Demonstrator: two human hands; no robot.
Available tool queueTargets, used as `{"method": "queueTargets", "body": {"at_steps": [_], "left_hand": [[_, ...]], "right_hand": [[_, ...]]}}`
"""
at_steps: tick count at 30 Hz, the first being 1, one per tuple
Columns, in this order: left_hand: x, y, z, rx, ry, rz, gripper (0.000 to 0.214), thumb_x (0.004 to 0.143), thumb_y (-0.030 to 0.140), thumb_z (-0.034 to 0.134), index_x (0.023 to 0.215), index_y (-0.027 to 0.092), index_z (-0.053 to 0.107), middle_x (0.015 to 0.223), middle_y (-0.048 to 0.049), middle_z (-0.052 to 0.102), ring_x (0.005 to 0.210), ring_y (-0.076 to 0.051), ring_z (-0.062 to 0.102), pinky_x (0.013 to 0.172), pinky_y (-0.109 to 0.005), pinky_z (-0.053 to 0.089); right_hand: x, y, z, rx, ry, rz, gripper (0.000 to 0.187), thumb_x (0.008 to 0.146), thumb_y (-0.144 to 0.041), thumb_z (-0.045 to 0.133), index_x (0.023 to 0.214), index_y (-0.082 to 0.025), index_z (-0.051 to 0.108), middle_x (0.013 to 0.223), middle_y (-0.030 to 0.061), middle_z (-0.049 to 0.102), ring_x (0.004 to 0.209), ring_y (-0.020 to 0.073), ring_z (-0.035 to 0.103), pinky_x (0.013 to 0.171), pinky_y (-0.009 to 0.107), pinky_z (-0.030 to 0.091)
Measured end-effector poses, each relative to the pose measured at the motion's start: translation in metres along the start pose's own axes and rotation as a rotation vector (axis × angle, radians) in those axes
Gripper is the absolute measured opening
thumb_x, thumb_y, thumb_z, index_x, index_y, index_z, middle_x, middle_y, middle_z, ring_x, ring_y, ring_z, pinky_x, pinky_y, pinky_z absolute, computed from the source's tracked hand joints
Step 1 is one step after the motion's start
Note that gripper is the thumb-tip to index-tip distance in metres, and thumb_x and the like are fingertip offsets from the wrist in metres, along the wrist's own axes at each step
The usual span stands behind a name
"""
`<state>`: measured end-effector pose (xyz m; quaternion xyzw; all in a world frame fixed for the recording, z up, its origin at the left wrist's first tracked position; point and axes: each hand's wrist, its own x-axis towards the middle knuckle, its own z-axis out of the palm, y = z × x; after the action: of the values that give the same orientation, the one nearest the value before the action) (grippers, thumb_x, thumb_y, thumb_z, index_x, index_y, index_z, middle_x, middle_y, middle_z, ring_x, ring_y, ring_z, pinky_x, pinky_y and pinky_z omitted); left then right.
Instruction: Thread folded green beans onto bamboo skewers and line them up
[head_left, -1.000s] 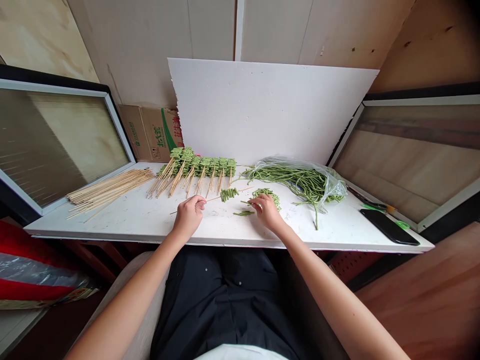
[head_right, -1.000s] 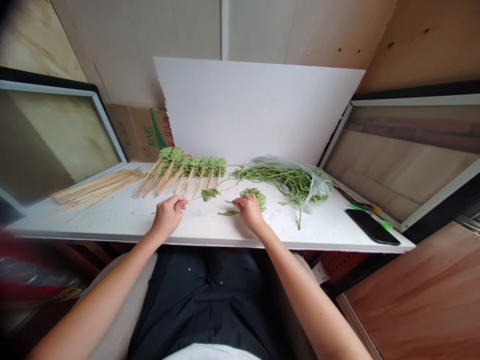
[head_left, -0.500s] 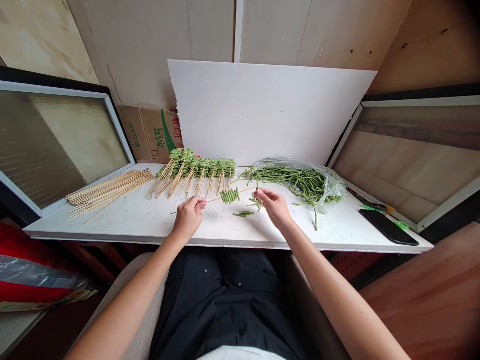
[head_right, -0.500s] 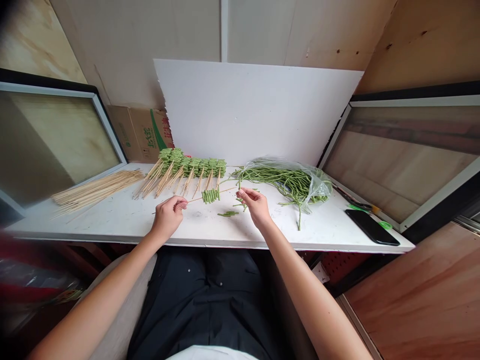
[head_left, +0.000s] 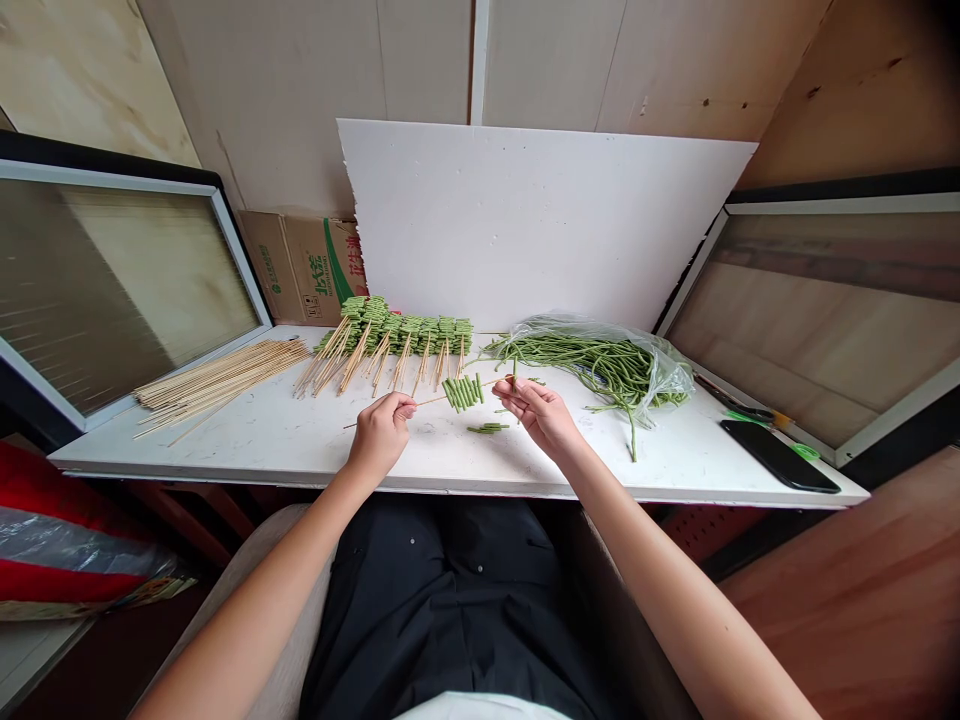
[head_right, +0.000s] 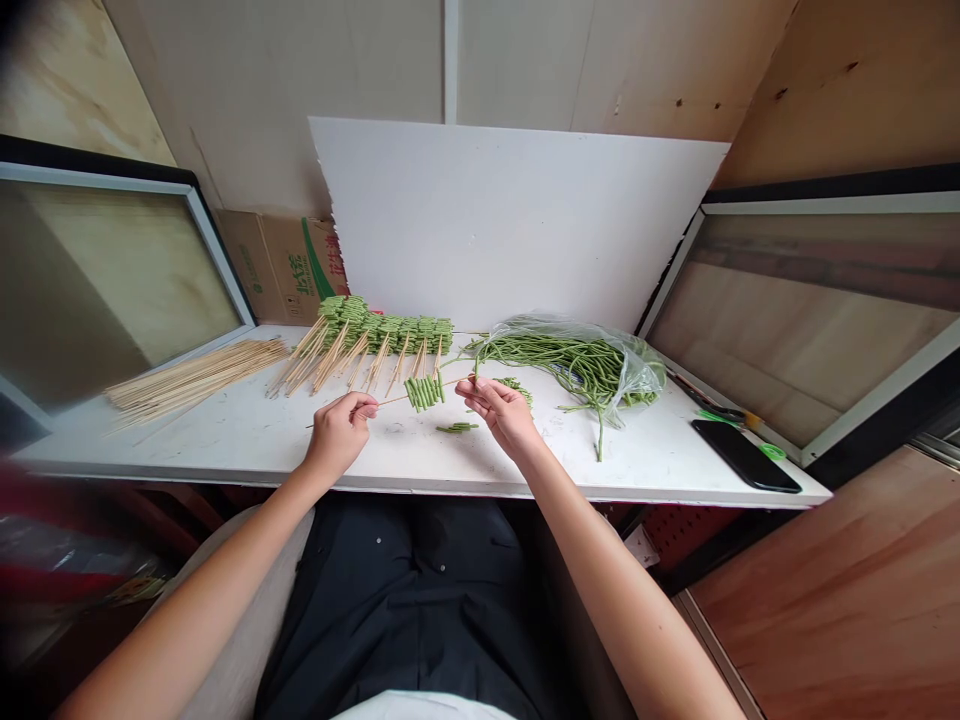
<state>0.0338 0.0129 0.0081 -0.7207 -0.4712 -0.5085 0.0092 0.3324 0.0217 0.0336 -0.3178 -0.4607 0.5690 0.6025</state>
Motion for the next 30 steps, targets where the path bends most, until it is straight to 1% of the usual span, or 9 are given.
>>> {"method": "queueTargets", "body": {"at_steps": [8,16,19,25,30], "left_hand": [[0.0003,-0.0003,-0.0002,0.0,0.004,-0.002,0.019,0.094,0.015,0.053,0.092,0.022,0.07,0.083,-0.0051,0.078,0.079,-0.022,0.074,0.073,-0.031,0.057],[0.0001,-0.0012,0.0004,0.003,0.003,0.006,0.02,0.093,0.012,0.052,0.091,0.021,0.069,0.081,-0.0047,0.077,0.078,-0.021,0.074,0.073,-0.031,0.056],[-0.0001,-0.001,-0.0002,0.024,0.001,0.007,0.021,0.092,0.01,0.052,0.09,0.022,0.069,0.082,-0.0045,0.077,0.078,-0.021,0.074,0.073,-0.03,0.056],[-0.001,-0.0016,-0.0029,0.058,0.024,0.097,0.024,0.091,0.004,0.05,0.091,0.021,0.068,0.085,-0.0046,0.077,0.082,-0.02,0.075,0.074,-0.027,0.056],[-0.0007,-0.0011,-0.0038,0.092,0.032,0.165,0.028,0.088,-0.001,0.048,0.088,0.021,0.066,0.085,-0.004,0.076,0.084,-0.02,0.075,0.076,-0.028,0.057]], "right_hand": [[-0.0003,-0.0004,0.0018,0.002,0.057,-0.021,0.04,0.073,-0.05,0.095,0.099,-0.022,0.083,0.112,0.0099,0.083,0.115,0.0261,0.076,0.1,0.035,0.059],[-0.0017,-0.0008,0.0031,-0.006,0.089,-0.031,0.04,0.07,-0.05,0.096,0.094,-0.021,0.084,0.102,0.0089,0.083,0.107,0.0253,0.077,0.095,0.035,0.059],[-0.0013,-0.0002,0.0024,-0.02,0.101,-0.049,0.039,0.069,-0.05,0.096,0.091,-0.02,0.083,0.097,0.0084,0.083,0.101,0.0242,0.077,0.092,0.035,0.059],[0.0005,0.002,-0.0012,-0.092,0.126,-0.076,0.036,0.069,-0.05,0.095,0.088,-0.02,0.085,0.09,0.0082,0.082,0.092,0.0249,0.076,0.084,0.037,0.06],[0.0011,0.0036,-0.0049,-0.185,0.153,-0.147,0.035,0.071,-0.05,0.094,0.089,-0.02,0.086,0.087,0.0086,0.082,0.09,0.0249,0.075,0.08,0.038,0.059]]}}
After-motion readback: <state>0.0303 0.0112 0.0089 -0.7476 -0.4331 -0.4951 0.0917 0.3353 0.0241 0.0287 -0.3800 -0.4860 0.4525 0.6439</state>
